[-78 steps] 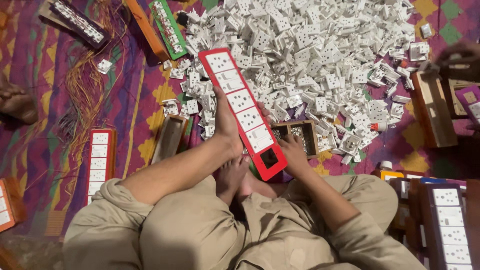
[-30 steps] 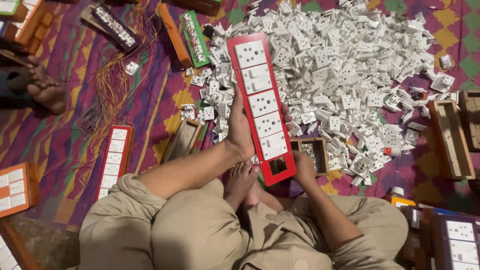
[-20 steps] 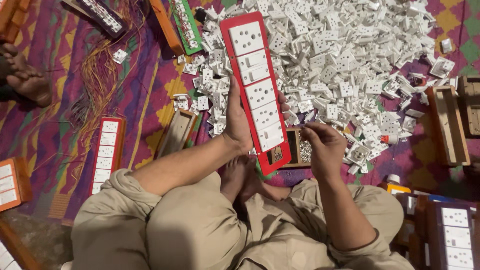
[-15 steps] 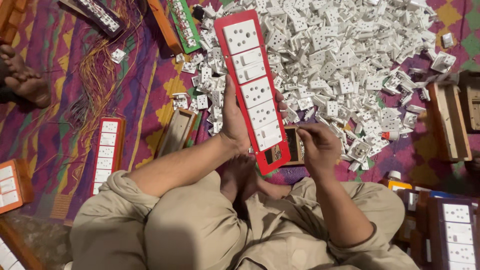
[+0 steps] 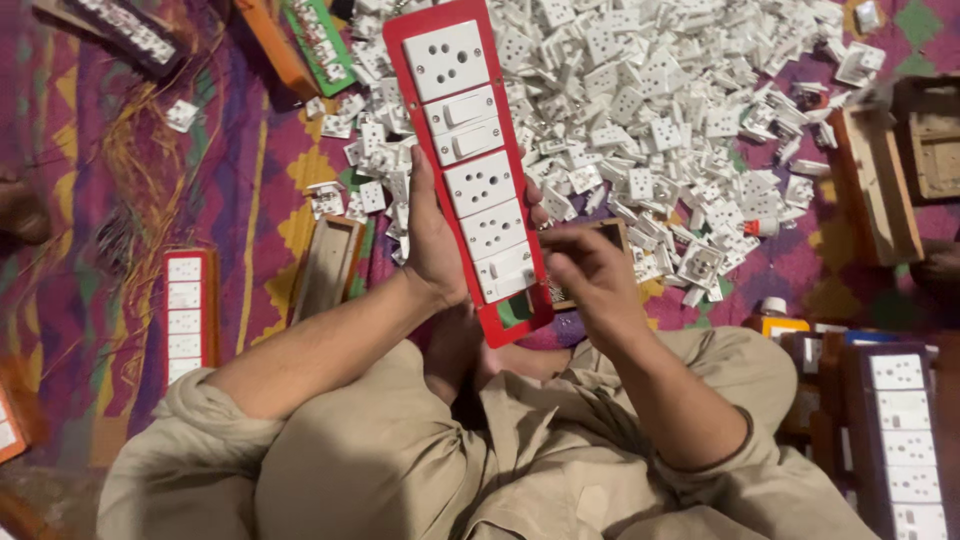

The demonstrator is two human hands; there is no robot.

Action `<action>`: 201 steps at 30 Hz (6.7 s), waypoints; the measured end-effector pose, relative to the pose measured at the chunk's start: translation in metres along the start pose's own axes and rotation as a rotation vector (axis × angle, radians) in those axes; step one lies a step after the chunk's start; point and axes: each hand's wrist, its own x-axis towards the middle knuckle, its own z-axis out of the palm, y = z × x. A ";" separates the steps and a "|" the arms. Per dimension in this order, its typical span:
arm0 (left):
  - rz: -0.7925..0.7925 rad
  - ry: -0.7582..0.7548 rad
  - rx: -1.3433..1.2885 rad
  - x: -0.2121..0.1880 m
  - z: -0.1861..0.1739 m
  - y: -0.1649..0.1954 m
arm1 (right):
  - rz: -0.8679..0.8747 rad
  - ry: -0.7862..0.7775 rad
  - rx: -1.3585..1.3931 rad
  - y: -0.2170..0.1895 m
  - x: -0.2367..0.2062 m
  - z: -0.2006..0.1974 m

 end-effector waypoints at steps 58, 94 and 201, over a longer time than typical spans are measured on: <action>-0.072 0.044 0.730 0.038 0.023 0.057 | -0.035 -0.037 -1.296 0.072 0.042 -0.098; 0.105 0.174 0.455 0.018 0.016 -0.001 | 0.393 0.322 -1.362 0.066 0.044 -0.087; -0.253 -0.040 0.122 -0.003 0.007 0.006 | -0.627 0.303 0.146 -0.031 0.035 0.067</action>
